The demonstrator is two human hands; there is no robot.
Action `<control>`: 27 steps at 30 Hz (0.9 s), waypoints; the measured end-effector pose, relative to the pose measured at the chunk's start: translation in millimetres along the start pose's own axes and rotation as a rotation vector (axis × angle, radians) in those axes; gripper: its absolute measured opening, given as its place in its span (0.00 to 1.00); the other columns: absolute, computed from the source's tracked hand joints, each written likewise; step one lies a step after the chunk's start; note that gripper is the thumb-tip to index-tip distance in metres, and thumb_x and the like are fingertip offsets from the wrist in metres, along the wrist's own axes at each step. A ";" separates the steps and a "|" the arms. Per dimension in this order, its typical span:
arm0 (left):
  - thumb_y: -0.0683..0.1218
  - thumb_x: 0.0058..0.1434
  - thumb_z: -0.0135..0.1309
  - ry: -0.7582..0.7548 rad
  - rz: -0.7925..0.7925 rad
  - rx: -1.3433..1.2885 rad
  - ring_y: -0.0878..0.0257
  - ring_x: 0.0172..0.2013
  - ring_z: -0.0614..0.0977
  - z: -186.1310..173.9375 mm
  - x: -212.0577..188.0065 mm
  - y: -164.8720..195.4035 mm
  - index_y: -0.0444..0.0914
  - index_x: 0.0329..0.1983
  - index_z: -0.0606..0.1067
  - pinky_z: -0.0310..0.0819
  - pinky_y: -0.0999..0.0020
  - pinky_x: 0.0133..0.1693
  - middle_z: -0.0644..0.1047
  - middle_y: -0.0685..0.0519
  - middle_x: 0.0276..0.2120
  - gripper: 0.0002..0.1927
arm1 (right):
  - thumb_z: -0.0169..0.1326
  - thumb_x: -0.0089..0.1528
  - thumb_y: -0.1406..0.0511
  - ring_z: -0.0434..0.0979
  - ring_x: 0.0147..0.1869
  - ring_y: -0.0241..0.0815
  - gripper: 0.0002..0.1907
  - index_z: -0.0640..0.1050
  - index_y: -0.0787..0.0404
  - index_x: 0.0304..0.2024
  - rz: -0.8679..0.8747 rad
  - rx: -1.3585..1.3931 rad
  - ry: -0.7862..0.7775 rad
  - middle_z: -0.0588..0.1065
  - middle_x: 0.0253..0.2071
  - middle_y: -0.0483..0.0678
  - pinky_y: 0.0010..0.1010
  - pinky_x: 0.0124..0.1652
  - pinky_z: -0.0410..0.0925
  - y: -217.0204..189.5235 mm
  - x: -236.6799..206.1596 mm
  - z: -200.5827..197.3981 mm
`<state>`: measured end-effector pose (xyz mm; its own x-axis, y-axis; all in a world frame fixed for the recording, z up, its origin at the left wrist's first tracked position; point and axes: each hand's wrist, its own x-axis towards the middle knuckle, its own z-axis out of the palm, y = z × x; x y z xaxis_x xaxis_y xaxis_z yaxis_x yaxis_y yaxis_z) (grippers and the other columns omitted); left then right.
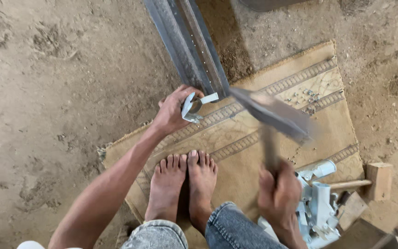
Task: The person sits on a mat on the floor and hammers galvanized sheet-metal bracket parts against a steel beam, reshaping and flattening them one at a time, then sets finished parts aside and picks the next piece from a pile.
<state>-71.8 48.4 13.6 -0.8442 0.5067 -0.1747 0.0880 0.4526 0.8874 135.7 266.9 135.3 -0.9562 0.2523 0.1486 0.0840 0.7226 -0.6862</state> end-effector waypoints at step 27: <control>0.48 0.47 0.71 -0.067 -0.146 0.079 0.58 0.53 0.79 -16.8 -7.7 22.5 0.49 0.48 0.78 0.65 0.38 0.49 0.77 0.59 0.47 0.24 | 0.48 0.69 0.58 0.73 0.28 0.55 0.15 0.72 0.62 0.51 0.313 -0.267 -0.196 0.73 0.26 0.58 0.46 0.30 0.63 65.4 -25.8 70.5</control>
<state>-72.2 42.3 42.2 -0.8140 0.4784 -0.3295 0.0108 0.5795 0.8149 146.1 262.3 36.4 -0.9062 0.3771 -0.1914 0.4220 0.7782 -0.4651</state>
